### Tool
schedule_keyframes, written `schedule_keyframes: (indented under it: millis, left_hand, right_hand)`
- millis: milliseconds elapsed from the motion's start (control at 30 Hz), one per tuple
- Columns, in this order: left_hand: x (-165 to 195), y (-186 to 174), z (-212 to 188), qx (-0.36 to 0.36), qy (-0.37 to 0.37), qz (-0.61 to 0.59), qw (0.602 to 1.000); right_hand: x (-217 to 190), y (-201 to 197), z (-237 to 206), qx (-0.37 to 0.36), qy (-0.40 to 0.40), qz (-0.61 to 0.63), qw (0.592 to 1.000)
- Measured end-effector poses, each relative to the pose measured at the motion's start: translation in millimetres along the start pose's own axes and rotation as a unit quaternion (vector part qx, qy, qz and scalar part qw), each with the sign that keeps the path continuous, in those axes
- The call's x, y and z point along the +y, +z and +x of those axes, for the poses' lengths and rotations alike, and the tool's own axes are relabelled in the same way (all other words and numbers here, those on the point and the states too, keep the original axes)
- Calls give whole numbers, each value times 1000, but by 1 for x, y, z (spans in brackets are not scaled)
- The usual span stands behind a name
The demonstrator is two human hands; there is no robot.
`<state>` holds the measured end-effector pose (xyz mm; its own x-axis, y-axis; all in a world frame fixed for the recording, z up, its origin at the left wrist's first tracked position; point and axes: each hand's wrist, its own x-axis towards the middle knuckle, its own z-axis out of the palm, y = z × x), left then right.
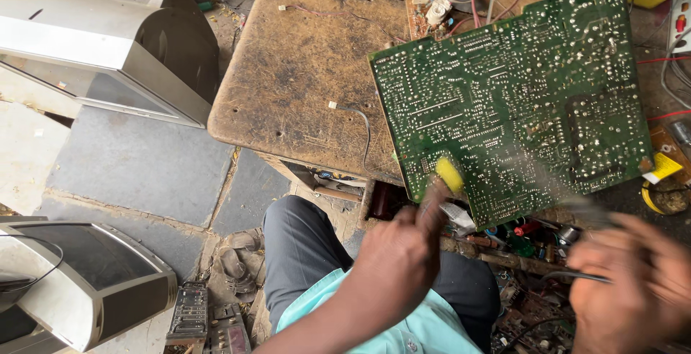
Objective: The person sits on the floor and cleans a large green circuit board with a yellow toothbrush, brushing dust off its surface and components. They hold a soldering iron in the other hand and touch its tip to points on the board while continuing to brush different areas.
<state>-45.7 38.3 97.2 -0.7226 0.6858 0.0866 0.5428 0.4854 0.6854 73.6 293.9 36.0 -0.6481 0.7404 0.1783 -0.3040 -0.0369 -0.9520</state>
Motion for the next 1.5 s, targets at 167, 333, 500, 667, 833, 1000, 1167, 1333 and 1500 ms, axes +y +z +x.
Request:
schedule_keyframes:
  millis: [167,333,500,667,833,1000,1167,1333,1500]
  left_hand:
    - [-12,-13,6,90,-56,-16,994]
    - [-15,-9,6,-3,36,-65,997]
    - [-13,-24,-10,-241,79,45,966]
    - [-33,-50,-18,-54,-92,-265,958]
    - [-42,-31,-10,135,-183,-399,888]
    - [-48,-15,-6,171,-135,-466,858]
    - [-51,-10,-2,169,-137,-470,855]
    - [-51,-5,0,189,-125,-462,857]
    - [-50,1,3,187,-141,-481,845]
  right_hand:
    - [5,-28,4,48,-47,80,995]
    - [-9,0,-9,80,-28,0,996]
    - [-26,37,-8,-7,-34,-4,999]
    - [-29,41,-10,-60,-13,-84,995]
    - [-21,41,-12,-65,4,-112,992]
    - [-21,43,-14,-55,8,-138,989]
    - [-20,43,-12,-68,6,-159,985]
    - [-17,42,-13,-56,7,-152,987]
    - [-12,39,-21,-65,-8,-157,985]
